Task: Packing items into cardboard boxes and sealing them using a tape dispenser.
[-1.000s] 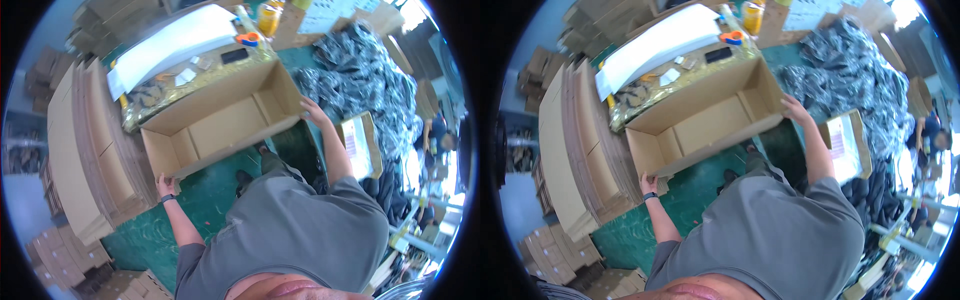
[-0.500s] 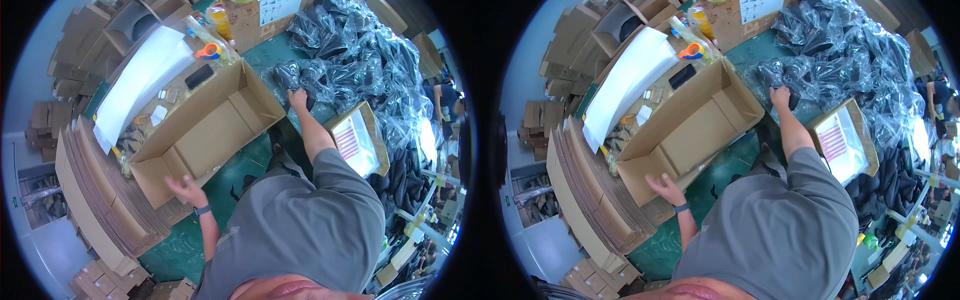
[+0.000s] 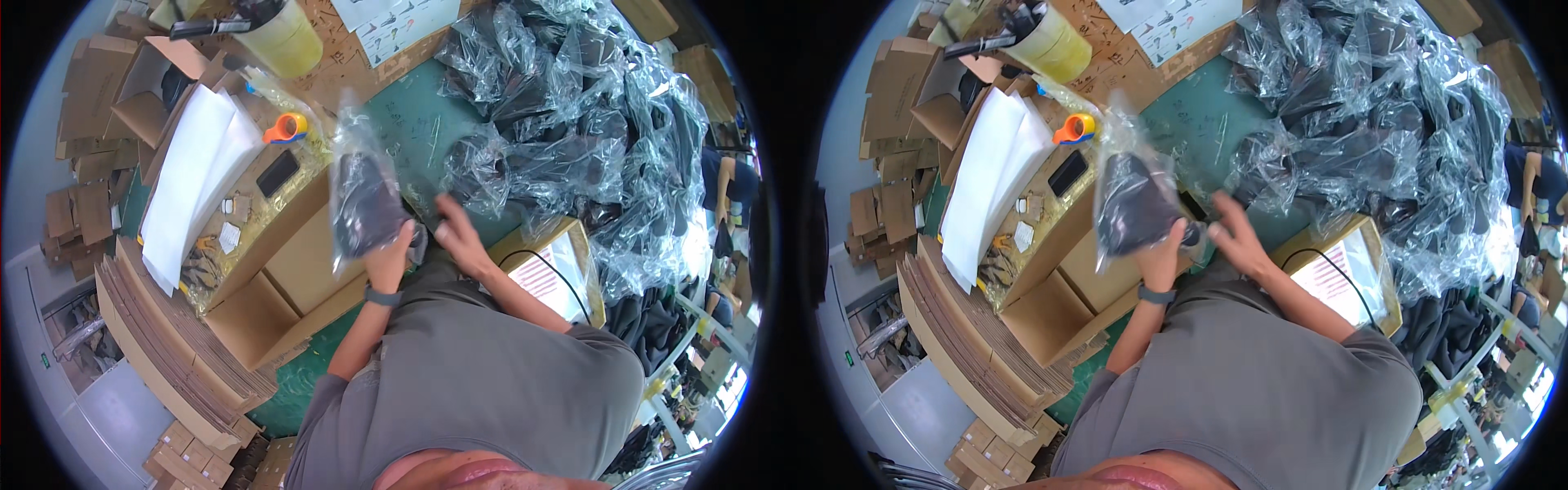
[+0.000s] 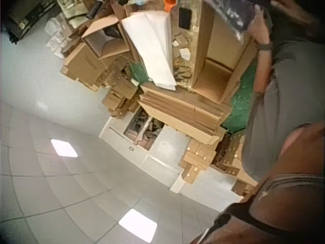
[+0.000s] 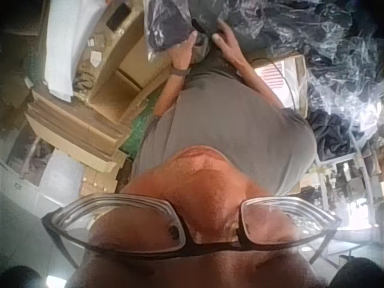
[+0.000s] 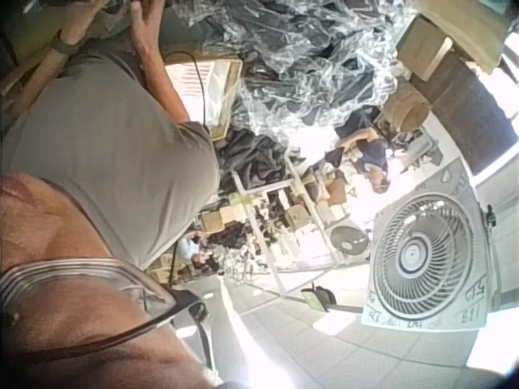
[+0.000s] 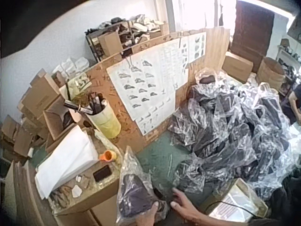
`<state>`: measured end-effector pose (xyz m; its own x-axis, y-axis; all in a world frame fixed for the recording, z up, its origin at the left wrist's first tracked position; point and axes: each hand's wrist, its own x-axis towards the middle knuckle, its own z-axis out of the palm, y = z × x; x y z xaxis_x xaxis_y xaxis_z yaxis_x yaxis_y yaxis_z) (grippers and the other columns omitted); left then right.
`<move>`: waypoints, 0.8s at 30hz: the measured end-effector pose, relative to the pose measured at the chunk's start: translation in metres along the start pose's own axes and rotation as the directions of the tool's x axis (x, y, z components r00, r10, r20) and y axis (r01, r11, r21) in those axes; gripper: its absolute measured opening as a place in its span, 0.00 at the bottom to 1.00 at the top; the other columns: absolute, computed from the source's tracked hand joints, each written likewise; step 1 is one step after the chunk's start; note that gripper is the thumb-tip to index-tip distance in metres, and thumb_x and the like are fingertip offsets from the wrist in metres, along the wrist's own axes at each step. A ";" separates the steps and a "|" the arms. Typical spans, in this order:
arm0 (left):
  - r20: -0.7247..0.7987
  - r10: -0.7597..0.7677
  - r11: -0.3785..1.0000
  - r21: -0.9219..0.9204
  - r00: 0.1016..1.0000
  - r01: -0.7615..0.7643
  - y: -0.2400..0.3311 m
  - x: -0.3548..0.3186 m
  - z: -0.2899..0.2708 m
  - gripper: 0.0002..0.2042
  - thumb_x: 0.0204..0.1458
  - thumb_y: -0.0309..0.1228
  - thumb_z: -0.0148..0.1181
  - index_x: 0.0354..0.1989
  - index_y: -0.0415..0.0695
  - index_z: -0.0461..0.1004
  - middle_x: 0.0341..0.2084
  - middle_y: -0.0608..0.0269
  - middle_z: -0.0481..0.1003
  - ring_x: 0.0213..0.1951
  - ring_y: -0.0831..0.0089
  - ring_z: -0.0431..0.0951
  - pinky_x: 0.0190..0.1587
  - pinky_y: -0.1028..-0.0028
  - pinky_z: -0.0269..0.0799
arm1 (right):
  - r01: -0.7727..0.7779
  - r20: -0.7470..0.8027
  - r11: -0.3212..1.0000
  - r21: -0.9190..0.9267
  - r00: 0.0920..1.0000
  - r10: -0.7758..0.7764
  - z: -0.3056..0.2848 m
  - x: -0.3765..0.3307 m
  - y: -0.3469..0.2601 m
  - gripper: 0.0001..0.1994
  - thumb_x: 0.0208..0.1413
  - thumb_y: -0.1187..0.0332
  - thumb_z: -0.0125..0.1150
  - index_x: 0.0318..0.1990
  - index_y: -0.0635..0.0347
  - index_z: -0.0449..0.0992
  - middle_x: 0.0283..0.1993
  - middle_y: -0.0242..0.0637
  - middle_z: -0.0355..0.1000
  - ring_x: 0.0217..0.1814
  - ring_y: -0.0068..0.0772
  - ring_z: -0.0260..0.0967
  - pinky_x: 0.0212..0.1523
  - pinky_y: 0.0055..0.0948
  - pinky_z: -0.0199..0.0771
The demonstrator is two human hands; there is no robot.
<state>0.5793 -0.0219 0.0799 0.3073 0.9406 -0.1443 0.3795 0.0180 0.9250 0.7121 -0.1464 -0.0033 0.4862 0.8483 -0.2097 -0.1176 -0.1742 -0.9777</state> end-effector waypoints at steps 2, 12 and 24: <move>0.021 -0.240 0.958 -0.155 0.970 0.241 -0.033 -0.005 -0.023 0.15 0.52 0.27 0.73 0.47 0.36 0.79 0.44 0.60 0.81 0.45 0.69 0.79 0.54 0.67 0.74 | -0.305 -0.563 0.941 0.147 0.757 0.333 -0.011 0.042 0.025 0.47 0.59 0.48 0.70 0.75 0.70 0.54 0.76 0.56 0.57 0.78 0.50 0.55 0.74 0.42 0.57; 0.581 -0.374 -0.186 -0.810 0.723 0.556 -0.076 -0.022 -0.212 0.26 0.66 0.45 0.60 0.62 0.35 0.69 0.51 0.50 0.79 0.47 0.61 0.81 0.56 0.61 0.79 | -0.313 -0.498 0.789 0.528 0.639 0.587 -0.040 0.167 0.194 0.28 0.48 0.59 0.78 0.47 0.73 0.74 0.41 0.47 0.77 0.39 0.45 0.78 0.43 0.42 0.83; 0.191 -0.783 0.464 -0.454 0.591 0.761 -0.372 -0.024 -0.470 0.22 0.49 0.35 0.75 0.52 0.38 0.79 0.42 0.59 0.83 0.40 0.66 0.82 0.44 0.65 0.78 | 0.486 0.651 0.448 -0.750 0.660 0.374 0.321 0.080 -0.036 0.17 0.44 0.67 0.70 0.44 0.60 0.83 0.44 0.52 0.82 0.50 0.54 0.80 0.50 0.46 0.80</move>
<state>0.0204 0.1082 -0.0959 0.0514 0.4774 -0.8772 0.0140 0.8779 0.4786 0.4772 0.0878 0.0202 -0.2866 0.8206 -0.4945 0.8335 -0.0409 -0.5510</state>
